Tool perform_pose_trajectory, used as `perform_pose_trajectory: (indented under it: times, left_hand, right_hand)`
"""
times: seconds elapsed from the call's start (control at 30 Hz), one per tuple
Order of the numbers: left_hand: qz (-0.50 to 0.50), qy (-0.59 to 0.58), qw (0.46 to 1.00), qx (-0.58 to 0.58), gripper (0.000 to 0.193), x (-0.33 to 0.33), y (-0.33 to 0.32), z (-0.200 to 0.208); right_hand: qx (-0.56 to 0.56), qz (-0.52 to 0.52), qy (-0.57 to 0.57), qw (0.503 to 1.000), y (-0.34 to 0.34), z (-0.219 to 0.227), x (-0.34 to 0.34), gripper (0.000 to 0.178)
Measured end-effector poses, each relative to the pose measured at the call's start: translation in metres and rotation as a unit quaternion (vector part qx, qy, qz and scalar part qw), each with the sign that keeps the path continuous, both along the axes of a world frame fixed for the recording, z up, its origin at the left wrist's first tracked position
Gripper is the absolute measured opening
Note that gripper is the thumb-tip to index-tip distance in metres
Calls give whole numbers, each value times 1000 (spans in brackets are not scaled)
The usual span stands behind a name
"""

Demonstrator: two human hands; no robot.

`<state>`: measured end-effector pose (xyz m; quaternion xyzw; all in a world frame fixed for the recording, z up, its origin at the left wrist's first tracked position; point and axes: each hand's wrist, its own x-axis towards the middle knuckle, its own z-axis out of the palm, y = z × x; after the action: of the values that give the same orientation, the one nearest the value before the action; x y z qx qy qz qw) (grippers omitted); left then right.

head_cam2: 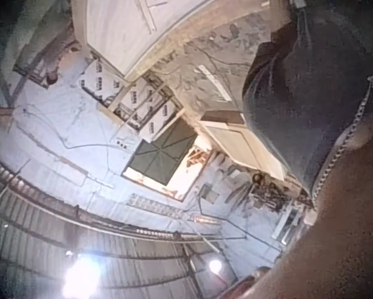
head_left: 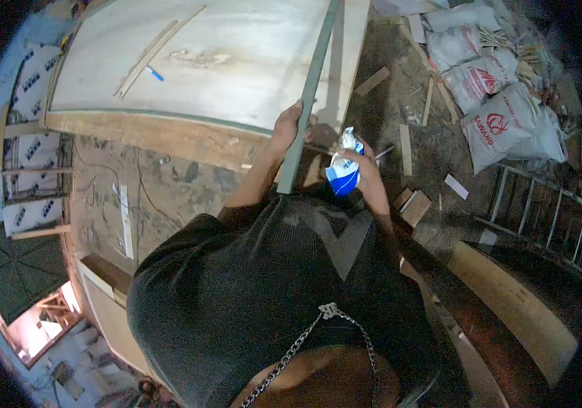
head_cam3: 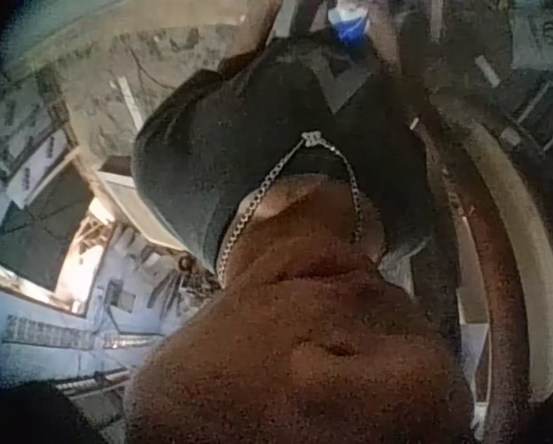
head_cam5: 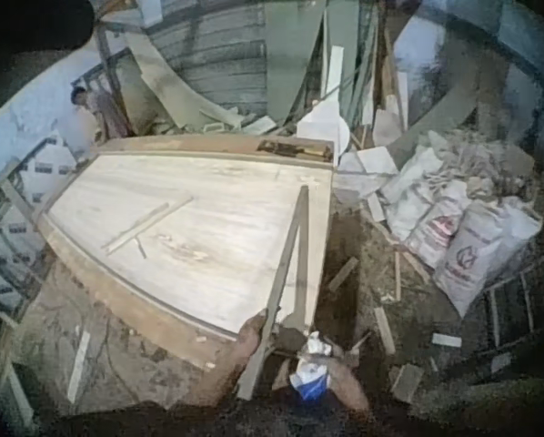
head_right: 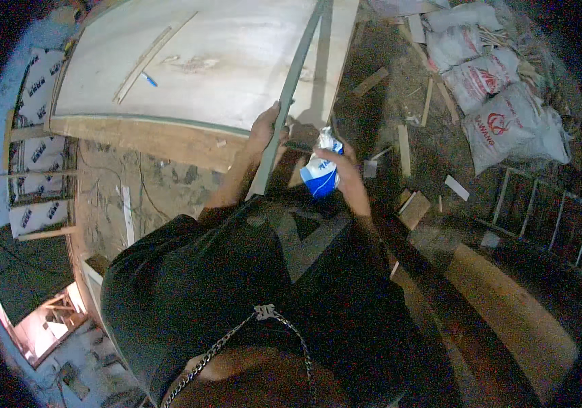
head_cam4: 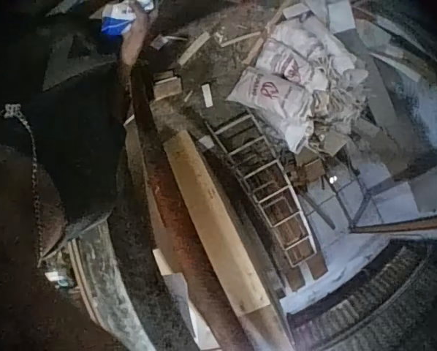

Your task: The person applies adhesive from a blue and white bottle onto a narrow wooden strip, then positions the strip along the edge of a large wooden panel. Using a pneumatic nail gun, the person secures the strip to the panel by firing nails at intervals along its length.

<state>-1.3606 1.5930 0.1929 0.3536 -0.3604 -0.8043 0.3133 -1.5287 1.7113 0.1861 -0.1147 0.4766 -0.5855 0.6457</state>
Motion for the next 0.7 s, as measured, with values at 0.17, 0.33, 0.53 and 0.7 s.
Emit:
perform_pose_trajectory:
  times: [0.17, 0.33, 0.53, 0.7]
  left_hand:
    - [117, 12, 993, 26, 38, -9, 8, 36]
    - [274, 1, 961, -25, 30, -20, -14, 42]
    - [343, 47, 938, 1, 27, -32, -38, 46]
    - [343, 73, 937, 5, 23, -48, -33, 64]
  right_hand:
    - [-27, 3, -16, 1000, -5, 5, 1, 67]
    - [-77, -92, 206, 971, 3, 72, 14, 32]
    - [-140, -82, 400, 902, 19, 110, 14, 35]
    - [-151, -121, 607, 771, 27, 126, 22, 37]
